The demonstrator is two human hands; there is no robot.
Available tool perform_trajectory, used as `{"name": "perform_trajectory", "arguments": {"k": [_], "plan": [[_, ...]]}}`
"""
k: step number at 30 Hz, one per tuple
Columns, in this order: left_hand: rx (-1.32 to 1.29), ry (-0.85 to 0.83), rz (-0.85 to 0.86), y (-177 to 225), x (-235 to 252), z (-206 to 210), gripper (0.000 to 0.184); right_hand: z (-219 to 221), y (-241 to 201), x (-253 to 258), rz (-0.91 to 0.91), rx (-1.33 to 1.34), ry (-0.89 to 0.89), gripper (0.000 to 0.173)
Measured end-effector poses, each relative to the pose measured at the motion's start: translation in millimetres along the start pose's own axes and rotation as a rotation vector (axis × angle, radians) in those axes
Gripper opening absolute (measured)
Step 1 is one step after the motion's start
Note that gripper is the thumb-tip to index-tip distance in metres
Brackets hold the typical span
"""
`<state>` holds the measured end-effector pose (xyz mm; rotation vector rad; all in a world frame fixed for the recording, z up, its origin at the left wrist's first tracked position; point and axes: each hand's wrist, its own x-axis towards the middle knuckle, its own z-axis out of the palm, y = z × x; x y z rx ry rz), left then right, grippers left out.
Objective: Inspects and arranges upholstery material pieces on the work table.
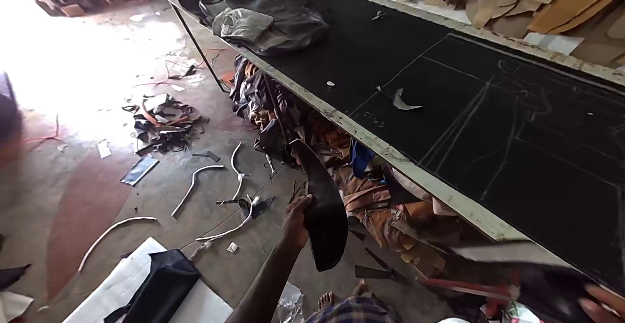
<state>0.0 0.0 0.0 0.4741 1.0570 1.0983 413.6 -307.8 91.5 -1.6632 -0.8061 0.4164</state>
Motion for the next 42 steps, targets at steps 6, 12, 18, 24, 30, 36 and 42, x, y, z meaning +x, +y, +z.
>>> {"name": "perform_trajectory", "arguments": {"k": [6,12,18,24,30,36,42], "plan": [[-0.046,0.131,0.069,47,57,-36,0.019,196,-22,131,0.206,0.235,-0.228,0.028],[-0.025,0.303,0.158,107,126,-54,0.026,365,-16,257,0.272,0.433,-0.46,0.026],[-0.041,0.483,0.305,172,190,-44,0.023,514,-58,384,0.328,0.574,-0.567,0.023],[-0.009,0.519,0.377,227,282,-48,0.02,641,-80,553,0.29,0.59,-0.269,0.03],[0.001,0.311,0.454,310,412,-61,0.013,740,-49,624,0.061,0.207,0.026,0.058],[-0.162,0.008,0.4,421,547,-23,0.03,883,-72,476,0.087,0.33,-0.968,0.058],[-0.419,-0.089,0.285,504,665,24,0.026,983,-94,468,0.585,0.604,-1.113,0.075]]}}
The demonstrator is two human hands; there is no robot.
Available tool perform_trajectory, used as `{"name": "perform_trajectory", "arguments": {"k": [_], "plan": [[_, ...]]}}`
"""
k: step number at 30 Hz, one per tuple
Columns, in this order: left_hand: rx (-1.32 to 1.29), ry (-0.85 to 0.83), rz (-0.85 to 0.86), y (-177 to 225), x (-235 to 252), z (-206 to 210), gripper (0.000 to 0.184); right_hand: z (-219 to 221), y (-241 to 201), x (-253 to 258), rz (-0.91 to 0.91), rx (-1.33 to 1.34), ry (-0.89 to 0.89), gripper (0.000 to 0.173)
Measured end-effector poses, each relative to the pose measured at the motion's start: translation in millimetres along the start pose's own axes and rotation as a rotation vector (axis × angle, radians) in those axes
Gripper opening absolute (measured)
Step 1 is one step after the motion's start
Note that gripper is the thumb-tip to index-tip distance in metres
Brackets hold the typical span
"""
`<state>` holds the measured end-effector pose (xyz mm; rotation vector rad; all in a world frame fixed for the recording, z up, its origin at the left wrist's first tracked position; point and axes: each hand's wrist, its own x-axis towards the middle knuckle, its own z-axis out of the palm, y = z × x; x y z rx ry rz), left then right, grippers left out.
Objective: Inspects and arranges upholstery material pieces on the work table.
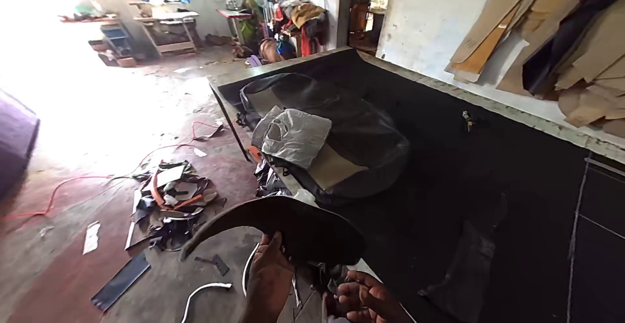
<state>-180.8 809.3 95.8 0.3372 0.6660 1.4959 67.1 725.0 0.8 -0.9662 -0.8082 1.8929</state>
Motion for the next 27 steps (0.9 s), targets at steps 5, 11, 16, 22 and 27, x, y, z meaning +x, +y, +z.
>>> {"name": "perform_trajectory", "arguments": {"k": [5,11,16,22,27], "plan": [[-0.109,-0.034,-0.096,-11,74,15,0.027,-3,-34,89,-0.156,0.331,-0.255,0.073],[0.066,-0.034,-0.289,-39,146,22,0.027,-16,-137,189,-0.351,0.603,0.548,0.007],[0.14,0.073,-0.327,-52,215,13,0.029,-103,-214,206,-0.424,0.084,0.869,0.031],[0.703,-0.141,-0.528,-80,271,-18,0.036,-221,-215,225,-0.224,-0.177,0.87,0.04],[1.171,-0.571,-0.631,-88,305,-25,0.058,-237,-200,240,-0.208,-0.154,0.995,0.05]]}}
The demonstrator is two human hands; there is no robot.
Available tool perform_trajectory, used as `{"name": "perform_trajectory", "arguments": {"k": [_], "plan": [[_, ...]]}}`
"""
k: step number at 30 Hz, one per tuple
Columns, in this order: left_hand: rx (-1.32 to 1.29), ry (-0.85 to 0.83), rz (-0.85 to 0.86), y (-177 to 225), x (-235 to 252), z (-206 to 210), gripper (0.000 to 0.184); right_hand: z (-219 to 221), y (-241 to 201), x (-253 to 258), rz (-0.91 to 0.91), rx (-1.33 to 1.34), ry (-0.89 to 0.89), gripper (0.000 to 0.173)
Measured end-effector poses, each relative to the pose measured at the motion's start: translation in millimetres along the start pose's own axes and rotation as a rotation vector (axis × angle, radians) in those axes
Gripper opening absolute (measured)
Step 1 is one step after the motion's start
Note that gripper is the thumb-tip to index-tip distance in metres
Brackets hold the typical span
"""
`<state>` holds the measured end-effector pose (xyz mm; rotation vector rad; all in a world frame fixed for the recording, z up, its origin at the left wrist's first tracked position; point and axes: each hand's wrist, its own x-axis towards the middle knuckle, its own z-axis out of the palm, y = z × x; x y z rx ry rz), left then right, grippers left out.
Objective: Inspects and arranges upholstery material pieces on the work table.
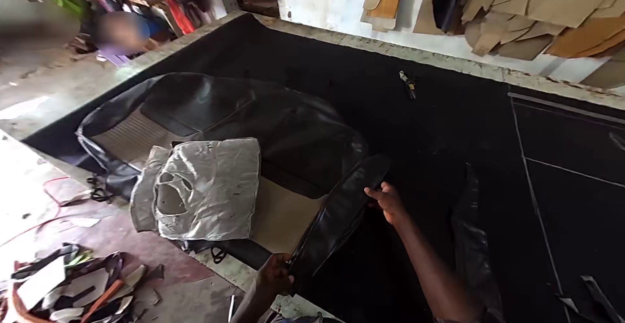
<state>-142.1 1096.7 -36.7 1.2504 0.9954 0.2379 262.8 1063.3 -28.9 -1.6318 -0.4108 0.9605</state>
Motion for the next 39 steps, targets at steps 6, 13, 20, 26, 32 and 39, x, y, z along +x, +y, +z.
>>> {"name": "perform_trajectory", "arguments": {"k": [6,13,20,26,32,39], "plan": [[0.081,-0.217,-0.008,11,11,-23,0.058,13,12,-11,-0.065,-0.04,0.144,0.037],[0.035,-0.28,0.015,45,3,-33,0.06,21,-5,-15,-0.098,0.256,0.147,0.021],[0.135,-0.322,-0.013,35,8,-24,0.036,27,-10,-14,-0.028,0.151,0.174,0.03],[0.323,-0.428,0.102,28,8,-5,0.035,9,15,-14,0.002,0.131,0.215,0.031],[0.592,-0.073,0.73,47,-2,11,0.017,-10,8,-18,-0.111,0.612,0.015,0.021],[0.983,0.327,1.007,57,1,7,0.021,14,-32,-32,0.003,0.494,0.181,0.033]]}}
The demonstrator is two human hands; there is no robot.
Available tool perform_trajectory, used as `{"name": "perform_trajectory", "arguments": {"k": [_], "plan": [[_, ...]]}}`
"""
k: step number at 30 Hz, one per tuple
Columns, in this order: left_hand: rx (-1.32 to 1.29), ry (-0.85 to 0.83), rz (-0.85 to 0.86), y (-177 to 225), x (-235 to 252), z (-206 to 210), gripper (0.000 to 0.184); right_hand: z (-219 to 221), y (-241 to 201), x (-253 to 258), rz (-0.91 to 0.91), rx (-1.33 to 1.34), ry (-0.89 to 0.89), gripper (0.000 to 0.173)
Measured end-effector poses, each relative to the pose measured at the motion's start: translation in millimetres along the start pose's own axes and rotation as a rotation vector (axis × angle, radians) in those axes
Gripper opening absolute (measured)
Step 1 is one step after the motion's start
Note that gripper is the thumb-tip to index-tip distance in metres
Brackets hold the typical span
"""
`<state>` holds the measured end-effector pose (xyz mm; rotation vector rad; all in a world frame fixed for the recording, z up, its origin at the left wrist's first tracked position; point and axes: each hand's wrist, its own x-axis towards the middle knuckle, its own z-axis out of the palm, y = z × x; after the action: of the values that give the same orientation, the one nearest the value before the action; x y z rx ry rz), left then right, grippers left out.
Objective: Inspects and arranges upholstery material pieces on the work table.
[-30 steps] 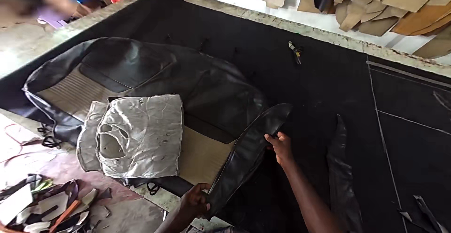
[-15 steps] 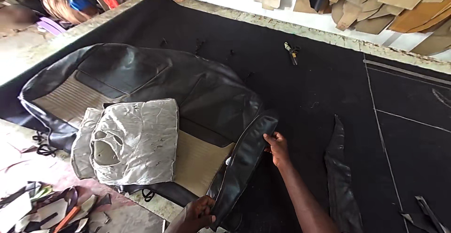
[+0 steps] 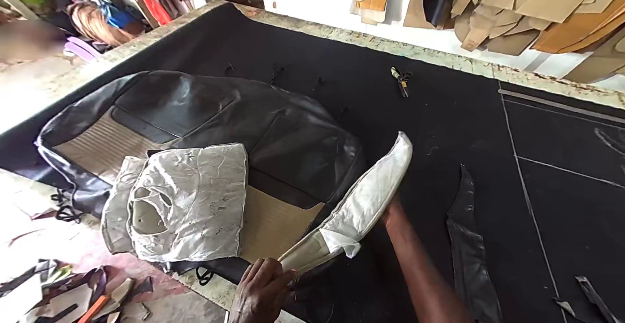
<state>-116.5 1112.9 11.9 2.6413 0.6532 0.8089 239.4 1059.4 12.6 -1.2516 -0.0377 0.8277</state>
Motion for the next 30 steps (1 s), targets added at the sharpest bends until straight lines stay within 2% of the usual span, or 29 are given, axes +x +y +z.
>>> {"name": "perform_trajectory", "arguments": {"k": [1,2,4,5,9,11,14,16,18,21,30], "plan": [[0.01,-0.031,-0.029,-3,-6,4,0.021,7,2,7,0.03,0.037,0.099,0.034],[0.005,-0.076,-0.066,-5,-13,7,0.021,5,8,13,0.035,0.091,0.102,0.045],[-0.038,-0.169,-0.131,-7,-28,13,0.021,-10,23,18,-0.025,0.096,-0.018,0.075],[-0.071,-0.214,-0.155,-7,-34,16,0.021,-14,27,18,-0.054,0.051,-0.027,0.078],[-0.18,-0.384,-0.174,-10,-47,21,0.027,-11,31,14,-0.147,-0.253,0.054,0.034],[-0.219,-0.399,-0.163,-16,-43,20,0.028,-3,26,30,-0.146,-0.265,0.017,0.025],[-0.245,-0.405,-0.149,-21,-36,17,0.028,4,29,57,-0.159,-0.301,0.031,0.031],[-0.275,-0.447,-0.158,-22,-31,16,0.028,4,35,71,-0.19,-0.383,0.061,0.048],[-0.315,-0.49,-0.188,-21,-29,17,0.027,3,39,77,-0.229,-0.473,0.077,0.058],[-0.36,-0.546,-0.226,-22,-30,20,0.024,3,40,79,-0.246,-0.582,0.09,0.06],[-0.448,-0.644,-0.25,-26,-23,18,0.024,5,38,70,-0.212,-0.681,0.073,0.062]]}}
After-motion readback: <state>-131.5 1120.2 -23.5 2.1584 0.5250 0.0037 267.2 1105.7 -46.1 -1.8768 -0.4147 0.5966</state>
